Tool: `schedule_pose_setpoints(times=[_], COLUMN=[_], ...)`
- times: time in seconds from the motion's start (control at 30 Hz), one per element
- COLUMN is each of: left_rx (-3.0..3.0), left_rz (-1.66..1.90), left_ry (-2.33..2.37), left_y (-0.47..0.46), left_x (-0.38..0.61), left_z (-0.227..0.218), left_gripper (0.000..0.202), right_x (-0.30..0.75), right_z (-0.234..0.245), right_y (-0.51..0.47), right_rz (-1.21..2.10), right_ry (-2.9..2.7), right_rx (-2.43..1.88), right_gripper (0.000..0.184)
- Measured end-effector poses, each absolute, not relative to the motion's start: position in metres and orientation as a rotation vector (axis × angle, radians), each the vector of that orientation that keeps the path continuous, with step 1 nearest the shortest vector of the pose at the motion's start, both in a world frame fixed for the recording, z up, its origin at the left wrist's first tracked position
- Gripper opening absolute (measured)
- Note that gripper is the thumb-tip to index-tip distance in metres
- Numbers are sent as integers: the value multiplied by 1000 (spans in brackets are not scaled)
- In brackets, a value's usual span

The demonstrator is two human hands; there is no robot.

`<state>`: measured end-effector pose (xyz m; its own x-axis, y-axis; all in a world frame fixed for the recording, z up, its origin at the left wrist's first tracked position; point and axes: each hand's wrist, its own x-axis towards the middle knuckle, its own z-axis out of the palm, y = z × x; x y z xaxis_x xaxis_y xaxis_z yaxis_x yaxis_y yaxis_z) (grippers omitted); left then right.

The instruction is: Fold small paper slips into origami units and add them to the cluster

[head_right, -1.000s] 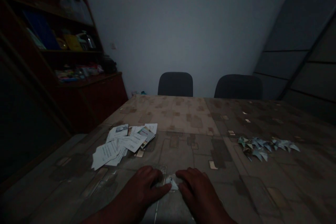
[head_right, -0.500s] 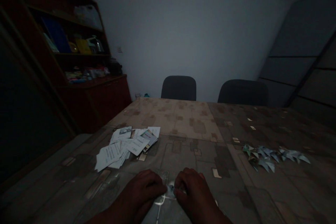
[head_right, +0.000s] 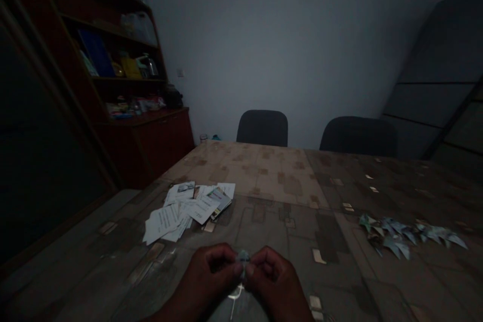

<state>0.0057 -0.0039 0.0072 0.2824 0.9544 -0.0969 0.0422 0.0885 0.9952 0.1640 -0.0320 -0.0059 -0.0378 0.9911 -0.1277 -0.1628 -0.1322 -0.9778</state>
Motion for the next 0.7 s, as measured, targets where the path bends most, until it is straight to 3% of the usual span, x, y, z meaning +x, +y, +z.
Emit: schedule_pose_setpoints(times=[0.3, 0.53, 0.7], left_rx=[1606, 1751, 1762], left_rz=[879, 878, 815], left_ry=[1111, 1094, 1159], left_y=[-6, -7, -12], left_x=[1, 0, 1], left_z=[2, -6, -11], left_gripper=[13, 13, 16], right_x=[174, 172, 173], right_z=[6, 7, 2], right_y=[-30, -30, -30], right_rz=[781, 634, 567], right_ry=[-1755, -1878, -1949], right_rx=[-1251, -1252, -1261], right_gripper=[11, 18, 9])
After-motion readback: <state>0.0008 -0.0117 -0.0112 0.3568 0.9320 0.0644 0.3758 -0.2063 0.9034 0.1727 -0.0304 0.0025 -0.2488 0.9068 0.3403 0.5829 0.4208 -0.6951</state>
